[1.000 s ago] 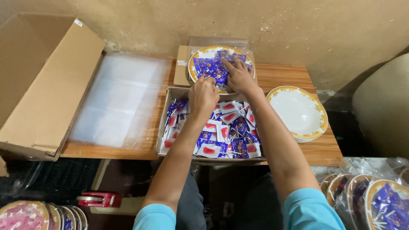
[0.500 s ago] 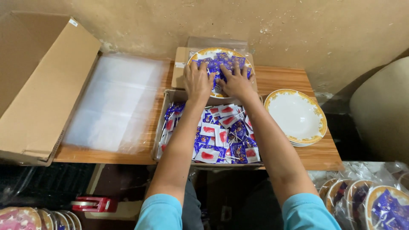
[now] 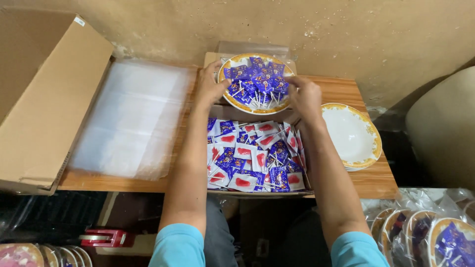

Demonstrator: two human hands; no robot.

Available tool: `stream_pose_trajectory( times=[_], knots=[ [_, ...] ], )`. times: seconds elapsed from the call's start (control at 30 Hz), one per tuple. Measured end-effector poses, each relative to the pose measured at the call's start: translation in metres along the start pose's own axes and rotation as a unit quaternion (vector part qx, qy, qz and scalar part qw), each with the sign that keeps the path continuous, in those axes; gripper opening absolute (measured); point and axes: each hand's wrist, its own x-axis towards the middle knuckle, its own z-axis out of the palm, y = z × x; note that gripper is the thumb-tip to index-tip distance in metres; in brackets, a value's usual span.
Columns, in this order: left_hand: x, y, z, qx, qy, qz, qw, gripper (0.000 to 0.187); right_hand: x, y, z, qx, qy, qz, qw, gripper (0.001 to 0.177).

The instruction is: Arranging individually wrapped lollipops from a box onto a decorative plate in a circular pattern.

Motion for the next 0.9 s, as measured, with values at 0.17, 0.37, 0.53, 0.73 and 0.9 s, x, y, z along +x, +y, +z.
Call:
stream_pose_trajectory(
  times=[0.17,0.37,0.53,0.73,0.9],
  knots=[
    [-0.022,0.012,-0.014,-0.298,-0.058,-0.052,0.951,0.093,-0.009,0.028,-0.007,0.253,0.007,0.233,0.939,0.066],
    [-0.031,-0.001,-0.002,-0.451,-0.082,-0.061,0.887,0.085,-0.010,-0.018,-0.023,0.516,-0.110,0.404,0.747,0.072],
    [-0.028,-0.006,0.012,-0.407,-0.029,-0.102,0.907,0.071,-0.018,-0.001,-0.014,0.536,-0.101,0.377,0.749,0.075],
    [-0.047,0.001,0.007,-0.321,0.027,-0.144,0.936,0.049,-0.037,0.006,-0.001,0.557,-0.051,0.455,0.693,0.058],
    [-0.063,0.016,0.006,-0.279,0.069,-0.149,0.946,0.033,-0.053,-0.032,-0.020,0.560,-0.105,0.428,0.702,0.050]
  ],
)
